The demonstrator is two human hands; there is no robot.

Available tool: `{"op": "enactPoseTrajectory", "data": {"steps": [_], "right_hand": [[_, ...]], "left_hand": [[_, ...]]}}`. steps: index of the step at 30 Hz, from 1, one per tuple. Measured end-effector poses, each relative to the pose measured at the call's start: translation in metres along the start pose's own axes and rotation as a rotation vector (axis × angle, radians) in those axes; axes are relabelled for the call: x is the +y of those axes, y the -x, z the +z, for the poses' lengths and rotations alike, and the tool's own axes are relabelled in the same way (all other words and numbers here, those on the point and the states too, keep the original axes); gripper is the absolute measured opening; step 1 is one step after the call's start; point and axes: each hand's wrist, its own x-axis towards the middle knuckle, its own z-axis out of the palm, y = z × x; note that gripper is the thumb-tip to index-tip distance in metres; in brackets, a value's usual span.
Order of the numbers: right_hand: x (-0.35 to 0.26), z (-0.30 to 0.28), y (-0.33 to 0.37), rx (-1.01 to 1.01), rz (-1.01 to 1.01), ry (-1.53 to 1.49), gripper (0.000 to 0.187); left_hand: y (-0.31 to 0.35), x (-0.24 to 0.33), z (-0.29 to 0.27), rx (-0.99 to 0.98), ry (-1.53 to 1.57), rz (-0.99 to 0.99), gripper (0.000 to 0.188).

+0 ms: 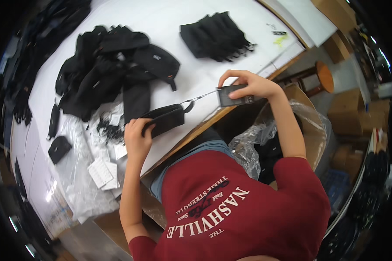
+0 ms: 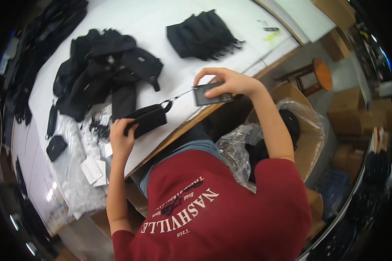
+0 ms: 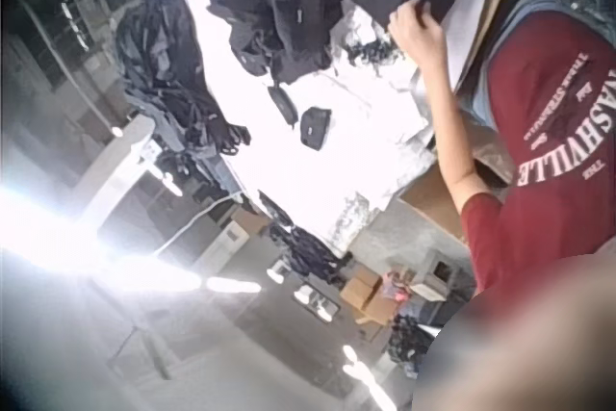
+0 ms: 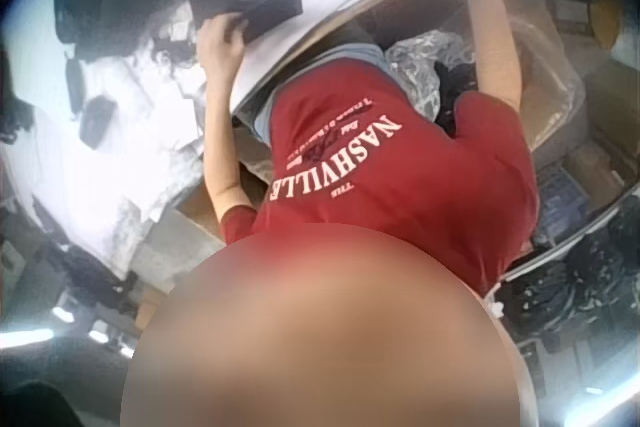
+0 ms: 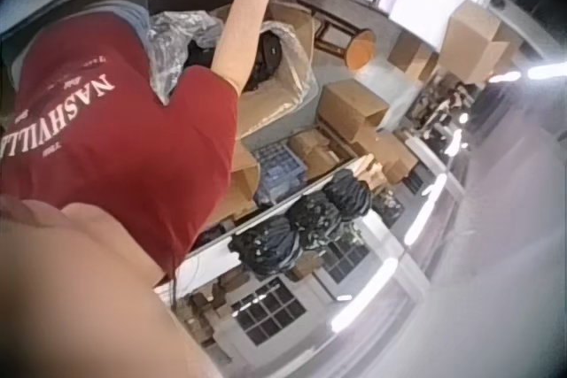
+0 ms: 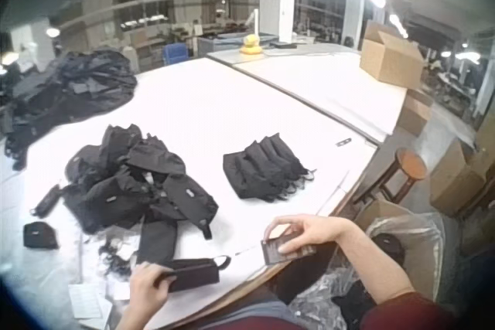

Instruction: Sorting small black zippered pouches and placing them into a box.

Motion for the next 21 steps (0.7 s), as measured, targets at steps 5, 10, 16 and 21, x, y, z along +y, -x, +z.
{"op": "enactPoseTrajectory", "data": {"steps": [5,10,16,21], "right_hand": [[0.025,0.006,-0.009,-0.115,-0.201,-0.515,0.037],[0.03,0.032,-0.037,-0.003,-0.652,-1.05,0.048],[0.07,0.07,-0.073,0.535,-0.193,-1.474,0.024],[0.05,0.121,-0.083,0.603,0.191,-1.243,0.035]], "left_hand": [[-0.001,0.008,0.0,-0.043,0.031,0.011,0.011],[0.003,0.034,-0.017,-0.096,0.094,0.011,0.012],[0.017,0.063,-0.034,-0.186,0.163,-0.023,0.013],[0.027,0.063,-0.035,-0.236,0.174,-0.034,0.013]]}}
